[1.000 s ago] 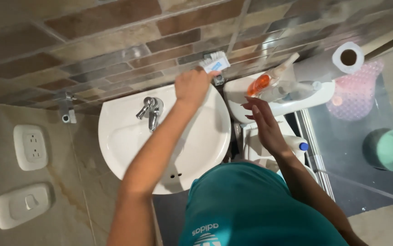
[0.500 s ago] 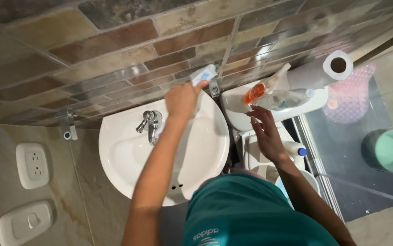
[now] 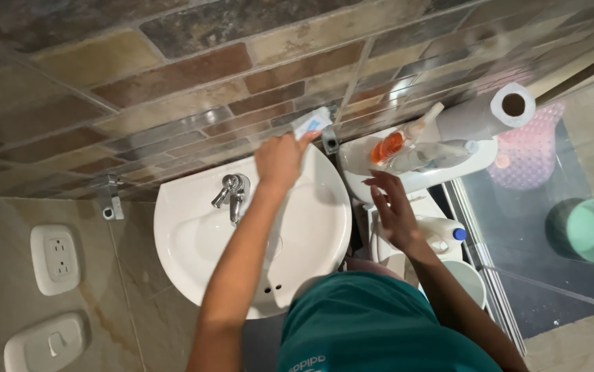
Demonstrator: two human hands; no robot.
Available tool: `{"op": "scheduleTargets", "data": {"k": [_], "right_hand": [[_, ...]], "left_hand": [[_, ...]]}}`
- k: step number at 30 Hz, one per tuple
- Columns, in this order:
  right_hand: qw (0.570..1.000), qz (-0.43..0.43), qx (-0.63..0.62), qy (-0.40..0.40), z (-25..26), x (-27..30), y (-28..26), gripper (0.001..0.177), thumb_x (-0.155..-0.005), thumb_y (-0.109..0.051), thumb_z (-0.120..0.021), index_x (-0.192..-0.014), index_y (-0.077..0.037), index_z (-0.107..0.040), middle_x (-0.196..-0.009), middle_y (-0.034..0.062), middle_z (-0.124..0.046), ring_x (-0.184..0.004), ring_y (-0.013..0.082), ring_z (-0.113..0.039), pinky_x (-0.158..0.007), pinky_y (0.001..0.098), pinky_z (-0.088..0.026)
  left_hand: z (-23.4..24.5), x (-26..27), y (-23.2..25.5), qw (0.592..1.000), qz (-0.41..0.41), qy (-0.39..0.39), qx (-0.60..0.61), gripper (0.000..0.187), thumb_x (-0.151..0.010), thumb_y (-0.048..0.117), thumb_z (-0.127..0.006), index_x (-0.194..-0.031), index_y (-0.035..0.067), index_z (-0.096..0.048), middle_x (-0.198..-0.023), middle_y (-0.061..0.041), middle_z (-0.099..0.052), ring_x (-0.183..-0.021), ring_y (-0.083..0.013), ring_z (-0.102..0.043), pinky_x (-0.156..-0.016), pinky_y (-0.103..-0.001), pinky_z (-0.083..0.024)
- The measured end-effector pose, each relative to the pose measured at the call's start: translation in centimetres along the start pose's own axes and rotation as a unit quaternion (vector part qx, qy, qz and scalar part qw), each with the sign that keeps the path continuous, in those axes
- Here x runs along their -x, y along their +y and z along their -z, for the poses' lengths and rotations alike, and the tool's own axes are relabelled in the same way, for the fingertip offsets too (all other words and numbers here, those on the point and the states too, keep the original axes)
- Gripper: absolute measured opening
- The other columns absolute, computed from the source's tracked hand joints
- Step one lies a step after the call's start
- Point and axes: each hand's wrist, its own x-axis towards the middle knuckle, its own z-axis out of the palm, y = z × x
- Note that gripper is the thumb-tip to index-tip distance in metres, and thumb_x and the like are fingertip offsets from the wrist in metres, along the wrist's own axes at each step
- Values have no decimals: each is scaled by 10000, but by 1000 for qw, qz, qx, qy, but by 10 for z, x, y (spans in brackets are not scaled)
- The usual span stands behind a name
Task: Cleaning a bathroom faucet, sink, and adjacent wall tiles using a small brush and a cloth.
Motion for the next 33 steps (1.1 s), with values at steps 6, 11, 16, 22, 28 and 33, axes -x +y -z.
{"op": "scheduleTargets", "data": {"k": [6,11,16,22,28,33], "right_hand": [[999,20,29,-40,-21,4,-3,359,-1094,-329,-488,-1290,-75,-650,-1461,156,-485,-1343,383,-541,-1051,512,-496],[996,42,40,-74,-36,7,-24,329,-1091,-267,-495,-1309,-63,-634,-1450,181,-491,-1358,413,-516,-1042,522,-495],[989,41,61,-131,-73,8,-45,353,-1102,-269,-452,-1324,-44,-609,-1481,220,-463,-1382,449,-483,-1086,564,-448],[978,78,74,-181,-122,12,-61,306,-1105,-235,-442,-1306,-98,-627,-1467,169,-498,-1382,406,-501,-1065,527,-471],[953,209,32,-217,-161,13,-54,326,-1011,59,-517,-1328,-7,-560,-1364,206,-535,-1253,371,-637,-931,451,-540],[948,159,15,-274,-168,20,-64,298,-1063,-113,-479,-1294,5,-624,-1444,226,-489,-1322,421,-561,-1024,503,-498]], "left_hand": [[10,14,-10,992,28,-76,99,821,-993,722,-357,-1105,6,-744,-934,-268,-748,-995,-483,-724,-872,-576,-552],[30,68,-53,971,56,-96,211,725,-1002,690,-360,-982,60,-718,-645,-164,-702,-678,-366,-751,-777,-489,-590],[77,134,-130,936,91,61,335,433,-1063,289,-379,-1071,-17,-685,-993,-309,-733,-1041,-516,-675,-907,-623,-506],[128,159,-239,963,232,123,62,497,-1097,358,-394,-1185,-59,-649,-1001,-340,-727,-1035,-518,-697,-888,-640,-529],[56,38,-399,977,175,44,-112,373,-1040,259,-493,-1072,19,-777,-895,-195,-758,-912,-416,-758,-775,-526,-609],[149,135,-302,972,206,-35,111,498,-1069,310,-409,-1110,-94,-697,-760,-246,-736,-670,-366,-758,-605,-478,-597]]}}
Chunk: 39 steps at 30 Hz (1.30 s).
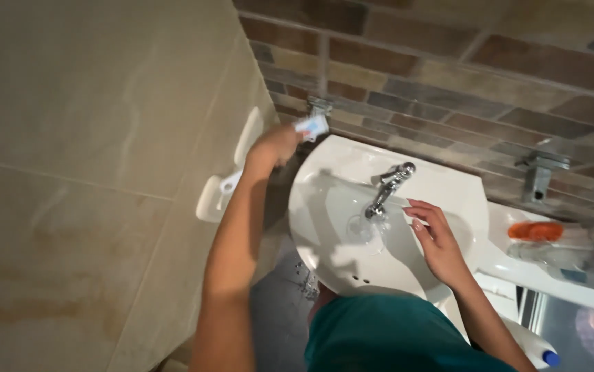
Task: Cleaning a bathroom faucet, sink, and adjacent wall tiles using a small brush and a cloth.
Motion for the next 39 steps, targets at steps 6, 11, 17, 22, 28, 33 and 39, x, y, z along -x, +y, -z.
{"op": "scheduleTargets", "data": {"k": [6,11,17,22,28,33,39], "right_hand": [[999,-41,-3,11,-7,-6,9,304,-1080,-159,-493,-1267,25,-647,-1377,241,-557,-1269,401,-607,-1009,489,-527],[997,-57,-15,42,-14,-11,0,320,-1095,-144,-479,-1322,46,-600,-1299,293,-603,-1226,402,-619,-1004,502,-524],[994,-60,35,90,-25,-27,0,400,-1060,-173,-603,-1375,63,-532,-1386,299,-539,-1352,437,-514,-1079,526,-463],[987,-58,33,144,-42,-72,26,746,-977,-217,-748,-1500,134,-349,-1502,374,-336,-1455,535,-306,-1174,583,-358],[972,-2,169,162,-56,-115,65,683,-901,-263,-840,-1424,37,-520,-1524,307,-314,-1426,562,-333,-1208,629,-305],[978,-44,149,139,-52,-118,84,350,-918,-297,-804,-1193,-155,-641,-1565,245,-285,-1392,483,-465,-1169,509,-409],[977,-59,182,92,-46,-131,103,324,-848,-407,-846,-1087,-240,-706,-1564,152,-272,-1366,410,-524,-1140,414,-463]], "left_hand": [[-14,-8,-12,999,-15,-40,27,527,-1060,312,-432,-1184,-150,-653,-851,-294,-731,-623,-351,-747,-506,-427,-627],[-19,-28,-18,994,34,-22,102,536,-1035,357,-513,-1279,-111,-603,-1080,-329,-697,-604,-351,-739,-442,-402,-650],[-43,11,-51,911,10,95,401,559,-1057,410,-431,-989,-117,-605,-734,-202,-592,-428,-316,-615,-336,-401,-543],[-180,-4,-119,907,-36,21,419,434,-1033,313,-467,-1115,-67,-660,-698,-102,-523,-441,-191,-529,-370,-319,-507],[-302,-5,-79,993,-47,-59,86,437,-1046,478,-460,-1204,89,-584,-1044,-224,-725,-1041,-408,-727,-898,-559,-572],[-369,-36,-57,998,-51,-9,37,339,-1047,339,-503,-1319,137,-524,-1072,-123,-630,-1029,-393,-725,-853,-591,-589],[-405,-60,-61,961,-193,183,75,403,-939,219,-689,-1305,118,-555,-908,-92,-569,-876,-344,-708,-762,-494,-632]]}}
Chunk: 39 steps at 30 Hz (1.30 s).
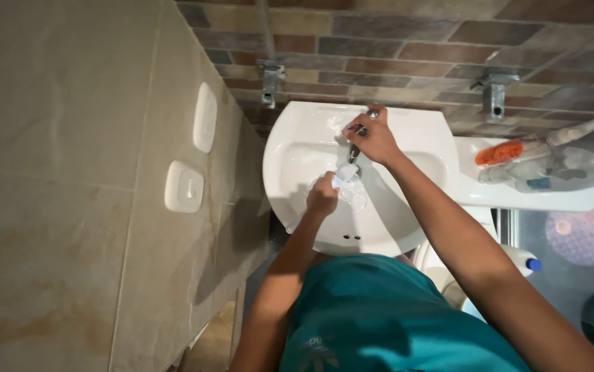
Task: Cleaning a bathroom faucet, sink, and adjacent wall tiles using a small brush and a cloth.
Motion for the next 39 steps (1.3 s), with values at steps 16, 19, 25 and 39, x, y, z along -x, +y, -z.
{"op": "scheduleTargets", "data": {"k": [16,19,25,39], "right_hand": [[985,142,87,-47,-1,-2,23,371,-872,-444,-814,-1174,-259,-703,-1376,230,-387,-1340,390,-515,-1109,384,-456],[996,32,30,73,-20,14,-6,269,-951,-346,-796,-1148,-198,-688,-1483,318,-261,-1210,459,-611,-1058,432,-534],[991,63,-21,113,-21,13,6,239,-973,-385,-796,-1092,-187,-733,-1394,279,-314,-1035,390,-696,-941,370,-608],[992,1,-85,96,-27,122,-11,413,-1033,-307,-565,-1384,-94,-518,-1479,162,-303,-1506,338,-272,-1238,484,-240]], "left_hand": [[60,-8,26,996,54,-44,60,447,-901,242,-746,-1314,219,-574,-1055,-70,-672,-978,-302,-740,-874,-472,-616],[88,4,26,993,74,-64,-60,331,-952,293,-707,-1263,228,-614,-1057,-22,-666,-907,-258,-758,-800,-441,-638],[203,27,72,990,109,-89,-24,432,-1047,242,-569,-1473,184,-529,-1192,-127,-604,-959,-416,-744,-869,-582,-610],[357,-81,113,957,142,30,-251,871,-1000,74,-560,-1656,238,-11,-995,-153,-666,-695,-317,-672,-560,-451,-530]]}}
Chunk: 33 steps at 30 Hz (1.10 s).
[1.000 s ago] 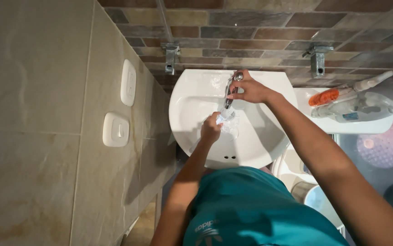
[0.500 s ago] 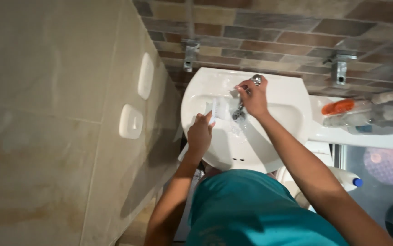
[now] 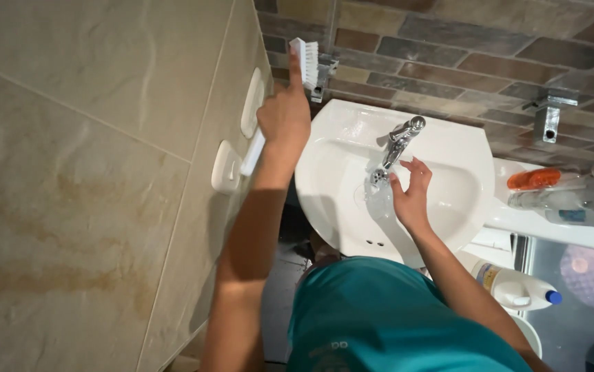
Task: Cleaning a bathroom faucet, sink, and adjacent wall tiles using a small brush and a cloth.
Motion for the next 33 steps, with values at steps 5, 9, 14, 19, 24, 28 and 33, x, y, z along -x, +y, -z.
{"op": "scheduleTargets", "data": {"k": [5,9,14,19,24,28,33], "right_hand": [[1000,-11,-1,13,11,-4,11,347,-1027,-252,-578,-1354,-143,-541,-1480,157,-316,-1482,332,-319,-1192,484,-309],[999,-29,-8,23,11,-6,20,315,-1015,-230,-598,-1320,-161,-562,-1500,151,-320,-1474,298,-337,-1146,506,-368],[999,-30,-19,19,10,-6,23,292,-1008,-221,-612,-1295,-173,-592,-1484,144,-338,-1457,309,-371,-1143,524,-376],[999,-27,-22,16,12,-6,24,285,-1005,-233,-607,-1284,-172,-601,-1466,137,-349,-1461,298,-373,-1152,530,-372],[999,-43,-22,17,15,-6,20,255,-998,-215,-609,-1250,-178,-608,-1470,126,-366,-1457,278,-375,-1151,515,-365],[999,-27,-15,13,12,-7,31,236,-1002,-202,-611,-1235,-167,-612,-1437,132,-409,-1402,292,-434,-1108,491,-400],[998,-43,-34,11,11,-5,29,195,-986,-172,-607,-1180,-166,-619,-1399,102,-449,-1378,244,-457,-1095,456,-399]], "left_hand": [[-11,-14,-2,998,6,-53,15,765,-1024,117,-446,-1658,284,-51,-1173,-192,-614,-918,-387,-671,-742,-523,-548],[-10,-16,0,999,4,-38,14,712,-1039,126,-460,-1654,252,-125,-1142,-182,-605,-911,-379,-654,-739,-512,-553],[-13,-22,2,1000,-5,-10,-8,753,-1032,126,-496,-1656,258,-96,-1127,-165,-577,-877,-361,-645,-691,-487,-541],[-17,-27,2,999,-4,23,-24,777,-1044,142,-520,-1652,332,-75,-1035,-156,-600,-847,-343,-625,-664,-471,-516],[-8,-29,6,998,4,-38,-41,783,-1044,127,-484,-1646,380,-52,-1179,-184,-585,-927,-345,-624,-738,-468,-511],[-15,-34,7,997,6,-69,-44,766,-1047,132,-457,-1644,411,-67,-1192,-167,-578,-949,-336,-618,-766,-476,-511],[-30,-41,7,995,10,-69,-78,763,-1059,153,-448,-1633,467,-55,-1129,-121,-576,-899,-312,-629,-735,-465,-511]]}}
